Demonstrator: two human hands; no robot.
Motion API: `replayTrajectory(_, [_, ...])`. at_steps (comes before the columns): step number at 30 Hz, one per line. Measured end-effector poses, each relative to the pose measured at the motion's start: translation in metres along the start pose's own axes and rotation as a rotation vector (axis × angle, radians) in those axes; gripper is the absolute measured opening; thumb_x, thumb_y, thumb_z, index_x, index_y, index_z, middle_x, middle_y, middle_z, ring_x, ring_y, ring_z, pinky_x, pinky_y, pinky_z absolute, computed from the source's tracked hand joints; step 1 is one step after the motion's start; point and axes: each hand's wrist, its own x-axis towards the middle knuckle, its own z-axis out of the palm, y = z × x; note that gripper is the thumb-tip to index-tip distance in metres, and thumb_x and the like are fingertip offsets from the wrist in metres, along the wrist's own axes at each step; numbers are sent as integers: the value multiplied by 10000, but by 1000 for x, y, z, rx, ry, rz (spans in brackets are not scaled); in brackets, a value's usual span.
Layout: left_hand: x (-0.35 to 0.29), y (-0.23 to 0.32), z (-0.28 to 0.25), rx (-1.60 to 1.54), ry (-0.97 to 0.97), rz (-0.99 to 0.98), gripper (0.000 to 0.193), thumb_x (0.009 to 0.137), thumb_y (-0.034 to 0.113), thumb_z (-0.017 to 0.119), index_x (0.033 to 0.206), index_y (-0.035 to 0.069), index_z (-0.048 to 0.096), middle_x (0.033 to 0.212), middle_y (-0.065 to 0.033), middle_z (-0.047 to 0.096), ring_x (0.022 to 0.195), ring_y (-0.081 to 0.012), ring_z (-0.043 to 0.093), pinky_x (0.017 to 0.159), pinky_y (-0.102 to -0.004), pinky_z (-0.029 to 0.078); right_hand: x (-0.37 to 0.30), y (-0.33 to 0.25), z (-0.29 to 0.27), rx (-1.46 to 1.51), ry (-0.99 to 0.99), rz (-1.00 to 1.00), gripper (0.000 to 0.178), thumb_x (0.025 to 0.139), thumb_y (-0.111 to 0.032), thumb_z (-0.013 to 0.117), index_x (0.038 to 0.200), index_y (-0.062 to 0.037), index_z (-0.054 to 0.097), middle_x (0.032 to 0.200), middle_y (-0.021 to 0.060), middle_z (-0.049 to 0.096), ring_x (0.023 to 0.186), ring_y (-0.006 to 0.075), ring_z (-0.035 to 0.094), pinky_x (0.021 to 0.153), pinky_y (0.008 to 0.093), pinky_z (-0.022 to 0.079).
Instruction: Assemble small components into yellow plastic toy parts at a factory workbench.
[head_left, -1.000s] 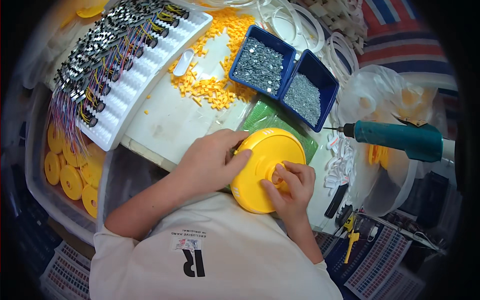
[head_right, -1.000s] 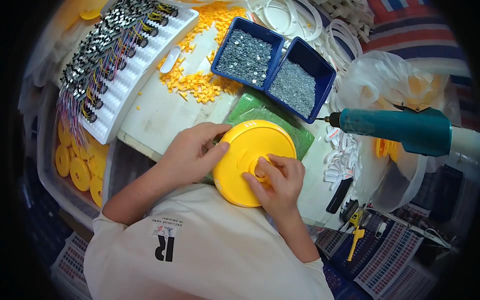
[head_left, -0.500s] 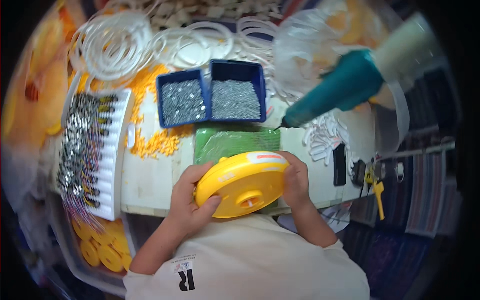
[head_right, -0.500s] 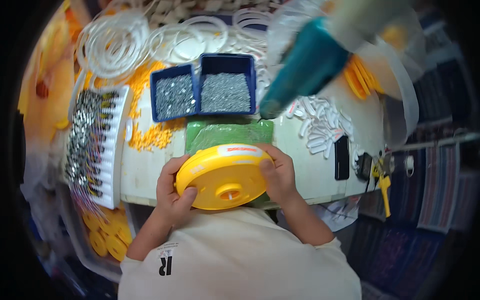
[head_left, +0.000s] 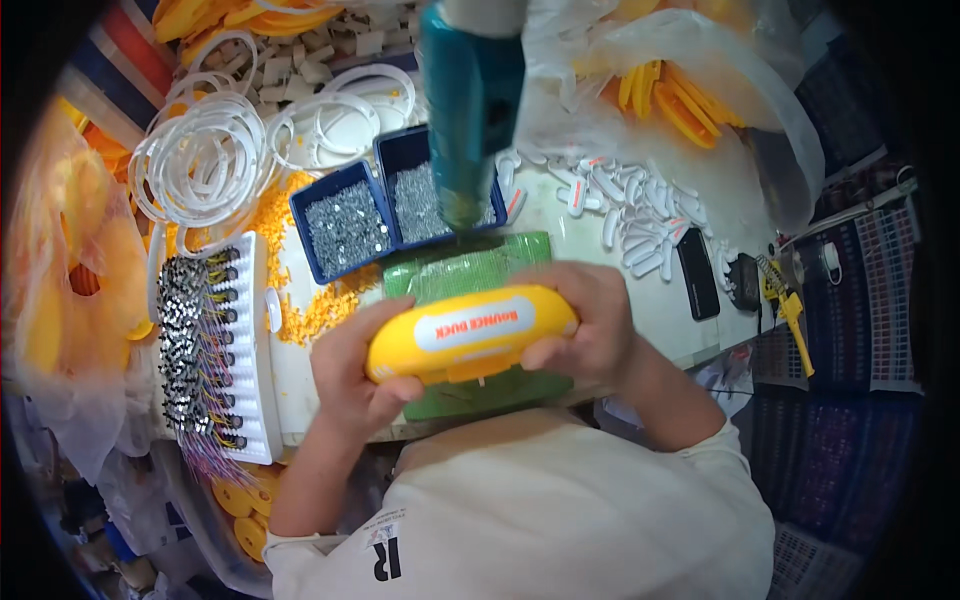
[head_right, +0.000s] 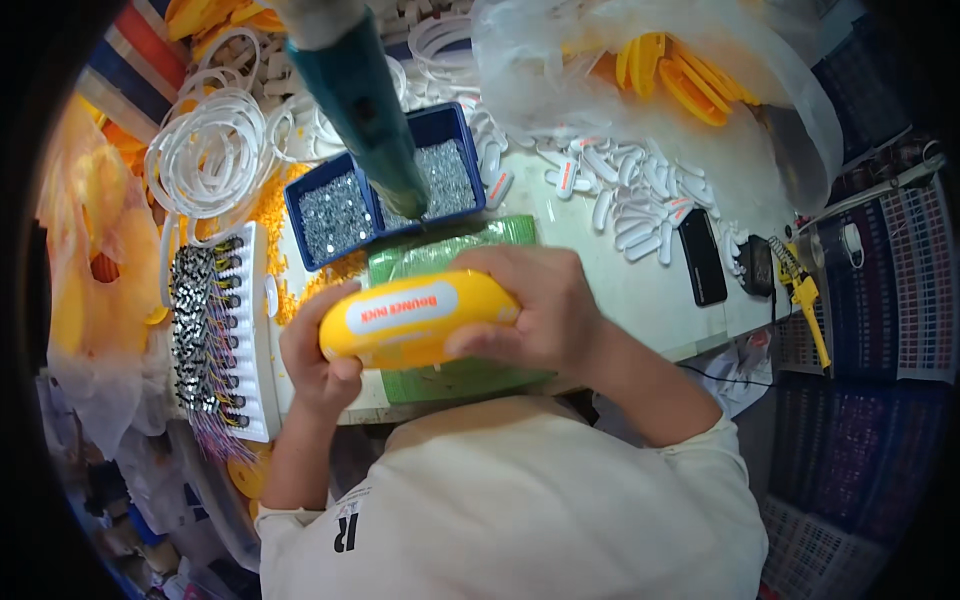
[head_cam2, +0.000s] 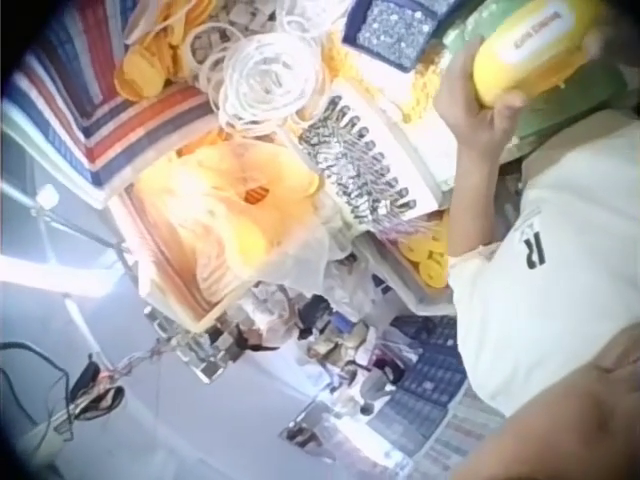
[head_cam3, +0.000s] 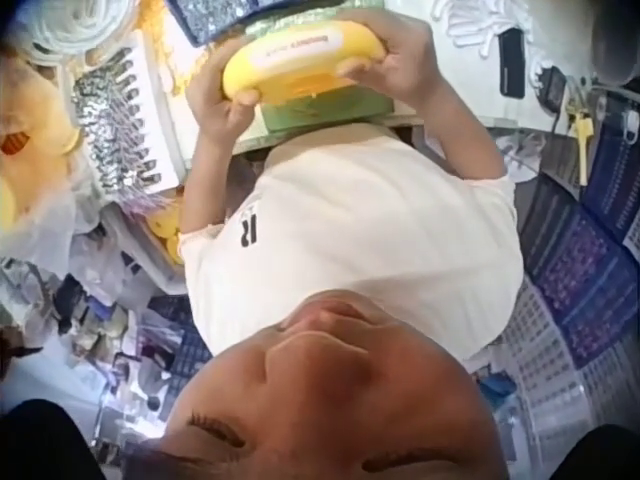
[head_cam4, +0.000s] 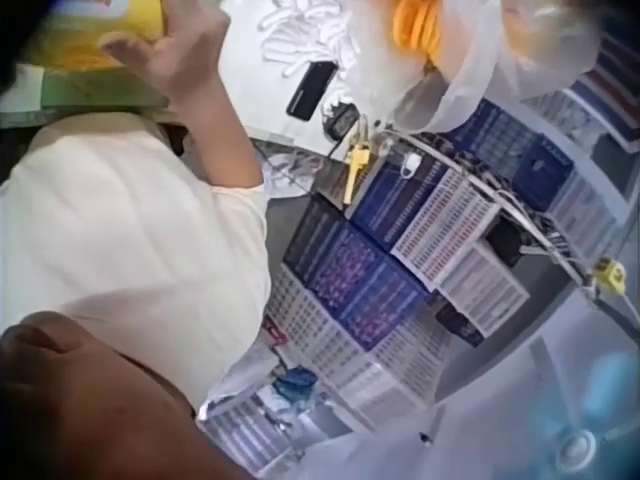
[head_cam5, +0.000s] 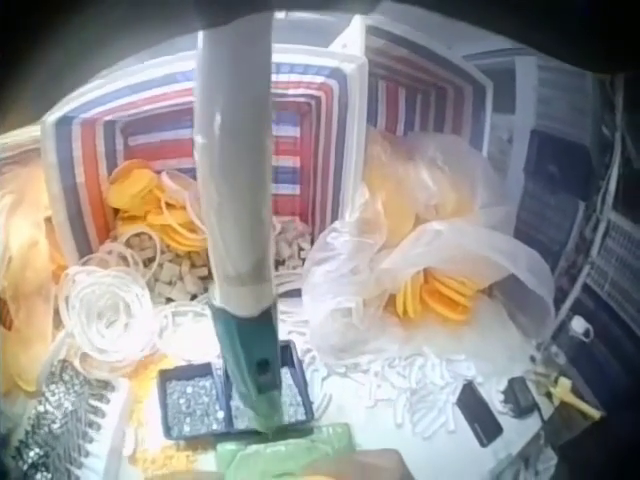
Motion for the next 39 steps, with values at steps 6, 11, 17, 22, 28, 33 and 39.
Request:
replayTrajectory(6, [12, 3, -27, 103, -324, 119, 736, 803, 467, 855, 1351, 30, 632, 1254, -135, 739, 1175, -292, 706, 976, -421, 509, -3, -5, -24, -134, -270, -99, 691, 782, -562, 848, 1232, -66, 678, 1294, 117, 730, 1210, 340, 694, 1038, 480, 501])
replayTrajectory(11, [-46, -23, 4, 482, -527, 232, 381, 854, 128, 757, 1231, 131, 699, 1424, -23, 683, 1357, -228, 618, 1117, -460, 432, -77, 27, 8, -448, -366, -145, 401, 821, -285, 838, 1144, -109, 678, 1358, 87, 713, 1290, 307, 661, 1104, 490, 463])
replayTrajectory(17, [-58, -28, 19, 457, -463, 184, 388, 834, 139, 782, 1216, 144, 716, 1411, -2, 691, 1344, -224, 625, 1124, -455, 420, -67, 49, 8, -391, -156, -101, 271, 870, -89, 743, 1135, -91, 691, 1224, 105, 752, 1136, 311, 714, 982, 464, 524])
replayTrajectory(22, [-59, -27, 18, 502, -442, 264, 423, 780, 173, 845, 1183, 138, 721, 1383, -11, 707, 1300, -234, 649, 1090, -446, 430, 26, 107, 6, -441, 43, 35, 220, 851, -23, 731, 1067, -60, 740, 1083, 121, 755, 944, 342, 713, 858, 426, 541])
replayTrajectory(28, [-35, -31, 13, 330, -258, 196, 426, 832, 206, 820, 1233, 127, 698, 1334, -56, 702, 1176, -255, 671, 966, -444, 475, 90, 124, 31, -638, -201, -148, 147, 857, -133, 773, 993, -81, 754, 966, 69, 676, 975, 295, 622, 865, 430, 501])
replayTrajectory(33, [49, -63, 21, 400, -74, 119, 343, 855, 149, 780, 1184, 102, 696, 1275, -73, 699, 1208, -296, 642, 986, -469, 459, 98, 120, 31, -667, -262, -101, 100, 888, -149, 743, 946, -70, 727, 952, 79, 667, 956, 307, 616, 862, 426, 493])
replayTrajectory(39, [105, -113, 38, 732, -237, 182, 201, 887, 200, 781, 1073, 131, 752, 1259, -38, 698, 1349, -277, 563, 1086, -471, 422, 89, 121, 28, -562, -170, -46, 121, 889, -148, 752, 977, -69, 731, 978, 90, 674, 949, 310, 621, 852, 430, 500])
